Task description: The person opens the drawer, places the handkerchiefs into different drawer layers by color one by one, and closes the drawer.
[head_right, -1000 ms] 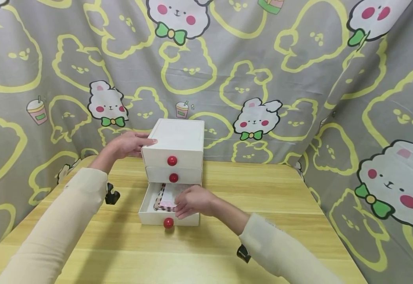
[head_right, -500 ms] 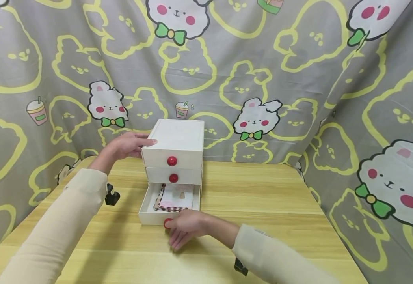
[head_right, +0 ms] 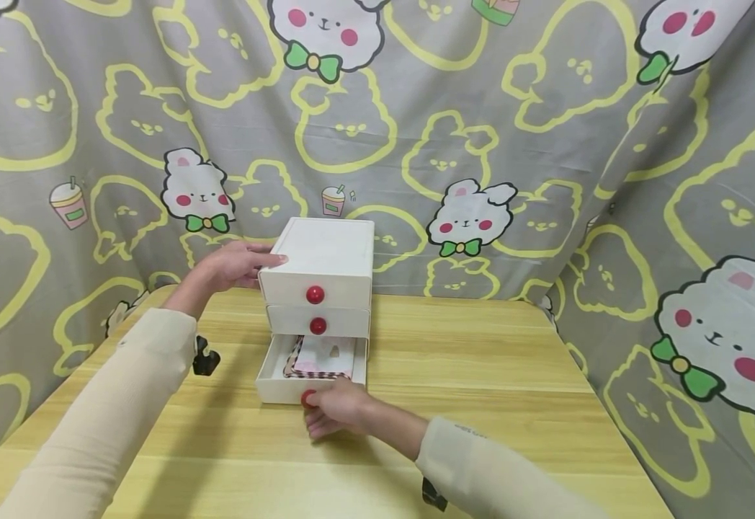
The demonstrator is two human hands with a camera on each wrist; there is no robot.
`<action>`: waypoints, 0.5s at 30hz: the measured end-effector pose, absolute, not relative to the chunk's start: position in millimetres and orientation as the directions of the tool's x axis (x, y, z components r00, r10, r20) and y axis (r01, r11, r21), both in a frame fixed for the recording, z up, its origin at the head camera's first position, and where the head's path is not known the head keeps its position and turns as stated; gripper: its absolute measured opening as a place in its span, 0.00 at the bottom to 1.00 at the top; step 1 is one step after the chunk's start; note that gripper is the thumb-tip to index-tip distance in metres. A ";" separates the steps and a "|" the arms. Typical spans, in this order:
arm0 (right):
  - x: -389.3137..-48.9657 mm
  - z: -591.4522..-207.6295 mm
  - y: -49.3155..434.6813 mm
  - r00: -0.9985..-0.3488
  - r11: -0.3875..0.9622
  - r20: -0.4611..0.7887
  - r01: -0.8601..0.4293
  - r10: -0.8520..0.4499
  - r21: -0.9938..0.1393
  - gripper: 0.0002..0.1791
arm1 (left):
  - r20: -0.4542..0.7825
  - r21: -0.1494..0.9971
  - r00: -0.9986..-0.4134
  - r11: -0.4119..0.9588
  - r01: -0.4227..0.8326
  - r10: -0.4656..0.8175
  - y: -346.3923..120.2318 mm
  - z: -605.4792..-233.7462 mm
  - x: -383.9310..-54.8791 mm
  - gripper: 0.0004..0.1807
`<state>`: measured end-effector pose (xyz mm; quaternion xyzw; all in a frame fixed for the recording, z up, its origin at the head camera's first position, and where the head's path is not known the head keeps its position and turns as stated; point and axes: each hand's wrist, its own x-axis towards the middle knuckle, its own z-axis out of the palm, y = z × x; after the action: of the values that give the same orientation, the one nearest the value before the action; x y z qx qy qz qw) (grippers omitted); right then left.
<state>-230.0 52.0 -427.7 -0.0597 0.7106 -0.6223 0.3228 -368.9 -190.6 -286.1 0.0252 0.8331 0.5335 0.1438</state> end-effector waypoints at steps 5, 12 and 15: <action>-233.7 -430.7 48.6 -0.808 0.193 -0.367 0.312 -0.461 -0.930 0.17 | -0.215 0.896 -0.958 0.428 -0.115 0.192 -191.3 -286.3 -368.8 0.40; -246.2 -436.7 45.5 -0.865 0.150 -0.330 0.295 -0.377 -0.944 0.17 | -0.219 0.898 -0.958 0.424 -0.122 0.187 -192.0 -287.4 -371.0 0.40; -255.9 -438.9 45.3 -0.880 0.135 -0.323 0.293 -0.348 -0.946 0.16 | -0.217 0.899 -0.957 0.421 -0.120 0.191 -192.0 -287.2 -371.3 0.40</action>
<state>-255.9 45.3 -438.9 -0.0190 0.7128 -0.6573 0.2438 -371.3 -192.0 -287.2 0.0211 0.8304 0.5377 0.1445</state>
